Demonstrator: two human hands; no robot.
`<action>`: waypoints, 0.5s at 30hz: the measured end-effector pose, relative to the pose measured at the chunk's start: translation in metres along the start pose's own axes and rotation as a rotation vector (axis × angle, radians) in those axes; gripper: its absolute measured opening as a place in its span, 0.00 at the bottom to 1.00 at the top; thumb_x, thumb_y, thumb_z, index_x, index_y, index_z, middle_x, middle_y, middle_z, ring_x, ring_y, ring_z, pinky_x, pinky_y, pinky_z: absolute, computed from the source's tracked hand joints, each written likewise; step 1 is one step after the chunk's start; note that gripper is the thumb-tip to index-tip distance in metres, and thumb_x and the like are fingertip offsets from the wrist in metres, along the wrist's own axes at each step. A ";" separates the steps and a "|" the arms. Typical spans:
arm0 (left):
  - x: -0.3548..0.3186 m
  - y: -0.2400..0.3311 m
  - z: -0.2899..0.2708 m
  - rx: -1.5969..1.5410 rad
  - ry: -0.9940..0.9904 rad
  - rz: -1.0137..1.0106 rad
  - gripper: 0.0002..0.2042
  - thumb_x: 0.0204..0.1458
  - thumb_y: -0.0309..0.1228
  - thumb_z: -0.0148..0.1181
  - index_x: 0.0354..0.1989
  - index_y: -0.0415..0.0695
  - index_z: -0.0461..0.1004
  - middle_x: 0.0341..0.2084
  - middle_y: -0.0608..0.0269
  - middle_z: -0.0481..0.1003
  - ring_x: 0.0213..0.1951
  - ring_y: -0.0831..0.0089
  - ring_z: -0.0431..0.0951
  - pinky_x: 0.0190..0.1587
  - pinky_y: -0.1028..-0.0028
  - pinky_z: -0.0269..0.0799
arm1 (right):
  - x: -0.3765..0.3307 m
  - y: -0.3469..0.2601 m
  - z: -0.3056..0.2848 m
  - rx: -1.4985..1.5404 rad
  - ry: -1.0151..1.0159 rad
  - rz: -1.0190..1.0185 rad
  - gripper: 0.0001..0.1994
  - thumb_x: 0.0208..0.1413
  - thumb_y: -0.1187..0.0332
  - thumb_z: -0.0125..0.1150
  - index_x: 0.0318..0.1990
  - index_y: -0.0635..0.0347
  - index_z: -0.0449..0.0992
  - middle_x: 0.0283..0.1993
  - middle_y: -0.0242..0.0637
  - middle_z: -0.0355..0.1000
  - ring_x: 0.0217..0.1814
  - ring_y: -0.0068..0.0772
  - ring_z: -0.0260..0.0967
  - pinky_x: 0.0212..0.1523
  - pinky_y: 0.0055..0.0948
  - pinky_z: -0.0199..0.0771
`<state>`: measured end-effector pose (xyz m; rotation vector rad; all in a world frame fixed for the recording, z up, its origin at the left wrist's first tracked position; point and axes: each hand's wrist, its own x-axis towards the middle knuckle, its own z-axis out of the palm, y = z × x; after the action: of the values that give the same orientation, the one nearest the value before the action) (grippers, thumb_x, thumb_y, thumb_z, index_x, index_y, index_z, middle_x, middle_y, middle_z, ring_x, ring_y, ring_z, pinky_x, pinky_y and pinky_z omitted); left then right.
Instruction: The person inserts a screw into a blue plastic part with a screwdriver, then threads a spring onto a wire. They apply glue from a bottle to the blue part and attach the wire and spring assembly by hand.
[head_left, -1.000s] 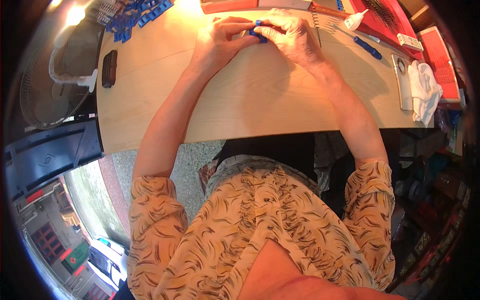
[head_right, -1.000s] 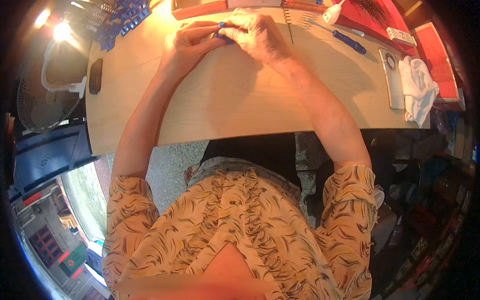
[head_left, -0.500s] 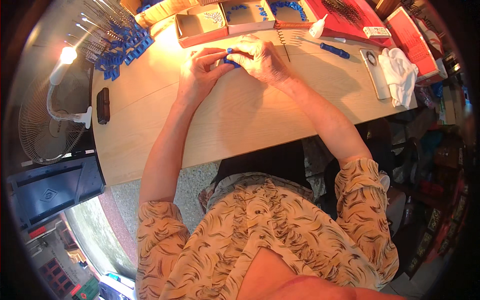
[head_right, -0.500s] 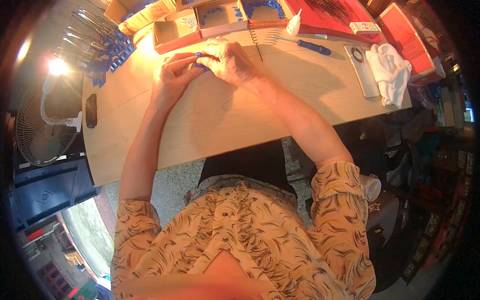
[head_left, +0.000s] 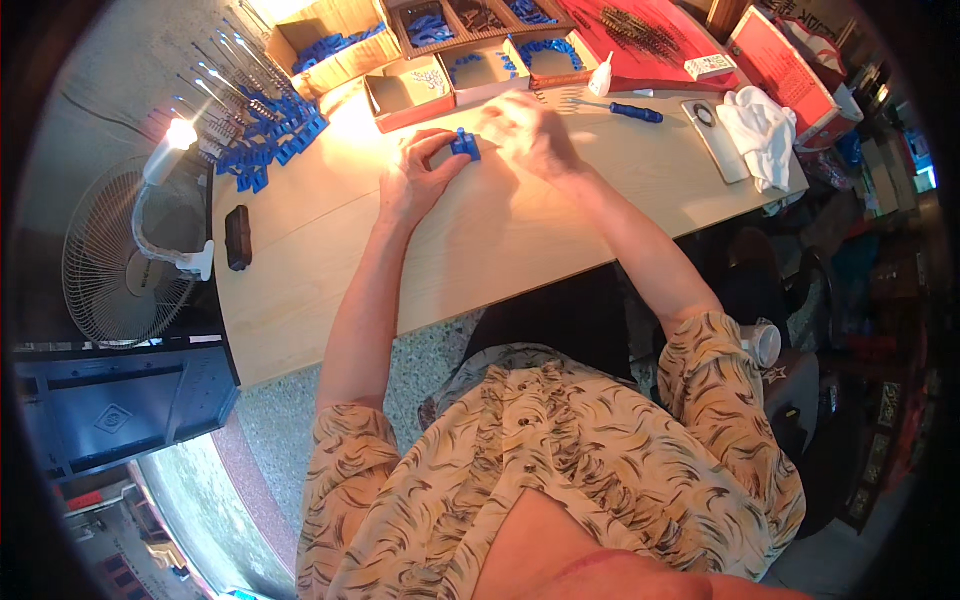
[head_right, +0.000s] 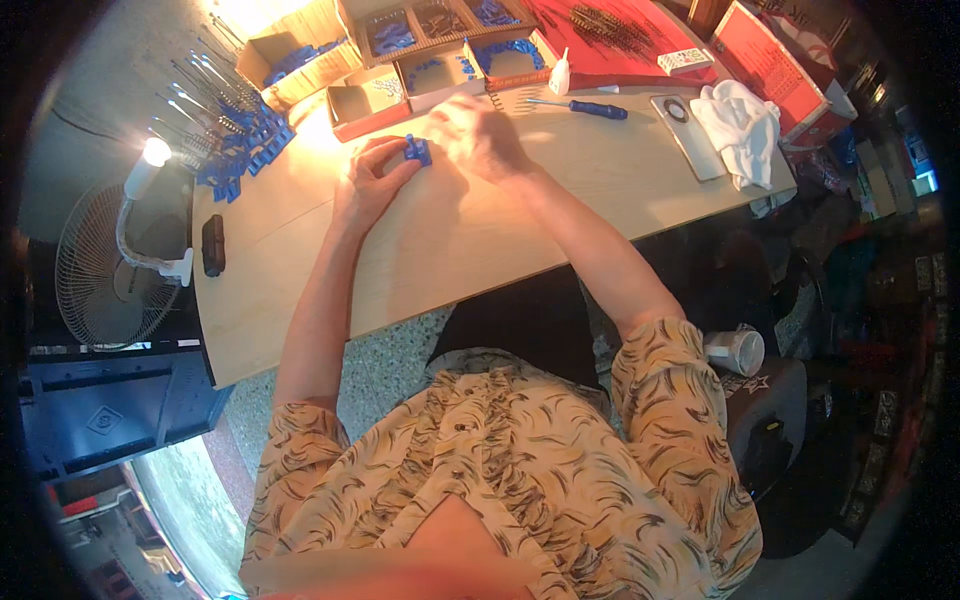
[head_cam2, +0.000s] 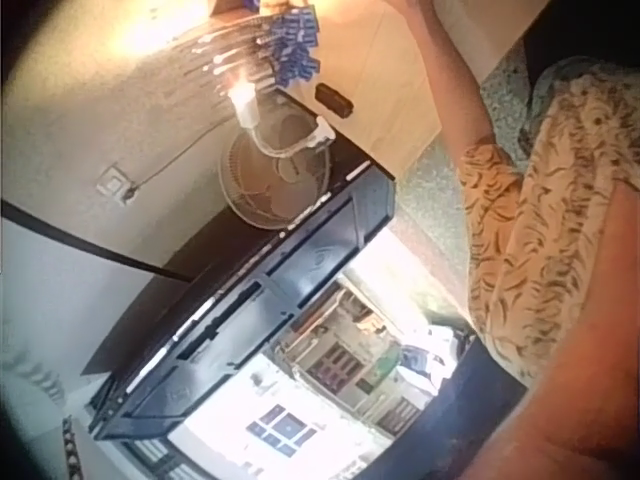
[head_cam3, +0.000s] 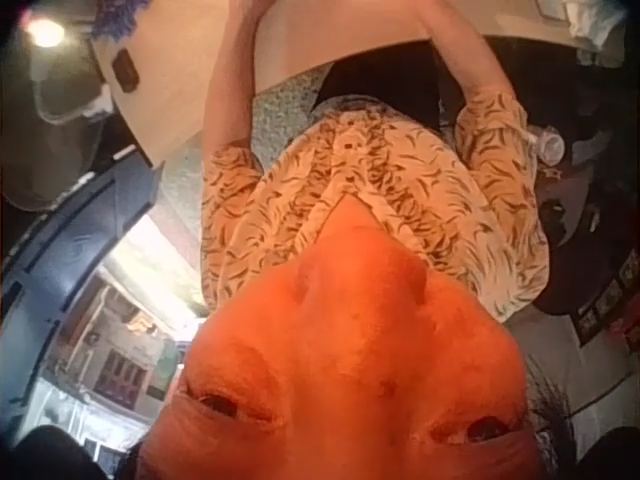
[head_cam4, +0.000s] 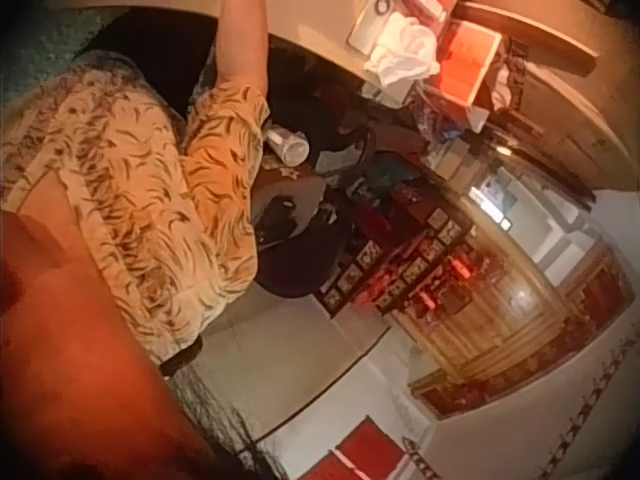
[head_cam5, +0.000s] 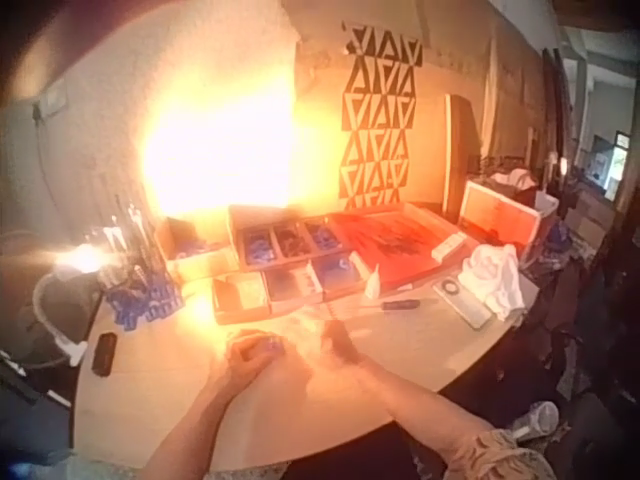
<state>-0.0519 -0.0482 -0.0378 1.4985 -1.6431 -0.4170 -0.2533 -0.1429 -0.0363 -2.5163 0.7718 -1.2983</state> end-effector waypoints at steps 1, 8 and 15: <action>0.001 0.004 0.000 0.001 0.002 0.012 0.19 0.50 0.40 0.73 0.49 0.44 0.84 0.47 0.67 0.81 0.33 0.73 0.79 0.40 0.72 0.76 | 0.000 0.010 -0.006 0.022 0.165 0.117 0.12 0.56 0.63 0.70 0.41 0.61 0.81 0.41 0.43 0.78 0.44 0.49 0.78 0.42 0.43 0.79; -0.006 0.011 0.003 0.015 0.016 -0.013 0.20 0.50 0.38 0.73 0.49 0.41 0.82 0.45 0.63 0.81 0.32 0.73 0.79 0.37 0.73 0.76 | 0.001 0.049 -0.026 -0.329 -0.023 0.423 0.15 0.54 0.63 0.72 0.36 0.70 0.78 0.40 0.55 0.78 0.45 0.57 0.78 0.45 0.49 0.78; 0.009 0.029 -0.005 0.038 0.264 0.132 0.15 0.54 0.34 0.71 0.46 0.40 0.83 0.39 0.59 0.82 0.35 0.72 0.81 0.36 0.73 0.77 | -0.003 0.042 -0.044 0.110 0.198 0.521 0.12 0.56 0.67 0.71 0.43 0.66 0.83 0.30 0.38 0.81 0.29 0.27 0.78 0.32 0.30 0.77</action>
<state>-0.0656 -0.0486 -0.0102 1.3973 -1.5348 -0.1093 -0.3053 -0.1739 -0.0292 -1.9307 1.2535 -1.3556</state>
